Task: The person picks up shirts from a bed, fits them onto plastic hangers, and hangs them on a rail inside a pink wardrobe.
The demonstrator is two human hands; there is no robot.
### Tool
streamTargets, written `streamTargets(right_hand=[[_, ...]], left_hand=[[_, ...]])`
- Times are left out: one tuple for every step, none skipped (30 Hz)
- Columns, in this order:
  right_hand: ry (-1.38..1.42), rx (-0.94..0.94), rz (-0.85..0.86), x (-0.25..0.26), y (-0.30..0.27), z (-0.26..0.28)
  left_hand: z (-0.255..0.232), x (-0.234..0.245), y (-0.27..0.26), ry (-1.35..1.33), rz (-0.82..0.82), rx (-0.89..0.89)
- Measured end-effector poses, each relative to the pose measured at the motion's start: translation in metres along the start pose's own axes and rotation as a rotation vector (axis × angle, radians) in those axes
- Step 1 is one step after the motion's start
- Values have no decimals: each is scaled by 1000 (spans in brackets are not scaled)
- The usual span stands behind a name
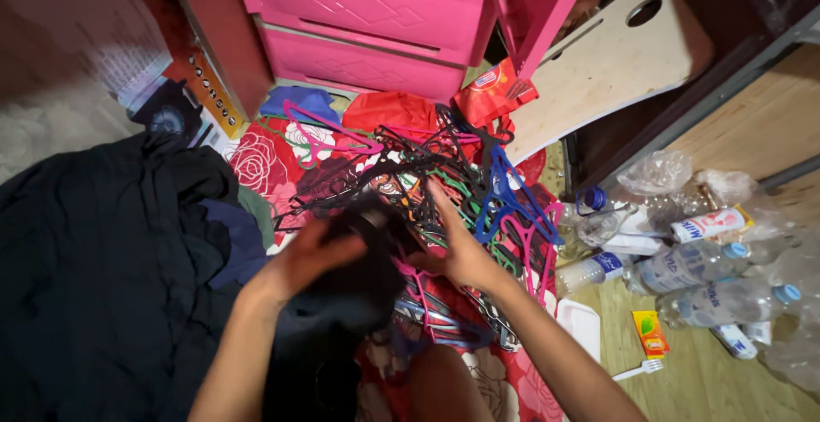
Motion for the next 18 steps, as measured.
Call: streamTargets(right_hand=[[110, -10, 59, -8, 8, 11], [216, -16, 118, -15, 15, 18], [322, -21, 178, -19, 17, 22], [192, -86, 214, -21, 18, 18], [63, -151, 250, -24, 15, 10], [-61, -216, 289, -27, 13, -1], [-73, -226, 215, -22, 12, -12], [-82, -236, 148, -15, 10, -23], [-91, -246, 81, -8, 7, -34], [-105, -312, 93, -6, 1, -44], [-120, -378, 106, -5, -7, -51], [-140, -441, 115, -3, -13, -58], [-160, -493, 159, -4, -17, -63], [-180, -549, 203, -6, -23, -65], [-200, -606, 248, -6, -25, -65], [-247, -521, 238, -1, -20, -61], [-294, -435, 229, 7, -8, -54], [-338, -354, 220, 13, 4, -43]], left_hand=[[-10, -8, -5, 80, 117, -12], [-21, -15, -8, 159, 234, -29], [-34, -19, -10, 238, 279, -135], [-46, -22, -10, 318, 321, -243], [-55, -24, -11, 398, 362, -351], [-54, -19, -12, 551, 286, -293], [-50, -10, -13, 702, 208, -232], [-41, -1, -15, 848, 124, -163], [-28, 6, -16, 942, 58, -148], [-12, 11, -16, 1037, -8, -133], [7, 16, -15, 1132, -75, -119], [25, 15, -15, 1179, -111, -209], [44, 13, -16, 1226, -146, -301], [60, 11, -17, 1270, -176, -392], [73, 14, -16, 1300, -201, -340], [81, 16, -16, 1329, -224, -287], [81, 17, -18, 1358, -247, -234], [70, 18, -18, 1327, -319, -272]])
Point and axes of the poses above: each hand's wrist, its own y-axis towards the middle knuckle, its own x-axis out of the back of the hand, z = x × y, the point moved 3 cm from there along y, towards the middle knuckle, and after that the axes turned 12 degrees about -z, right-handed, at the moved point
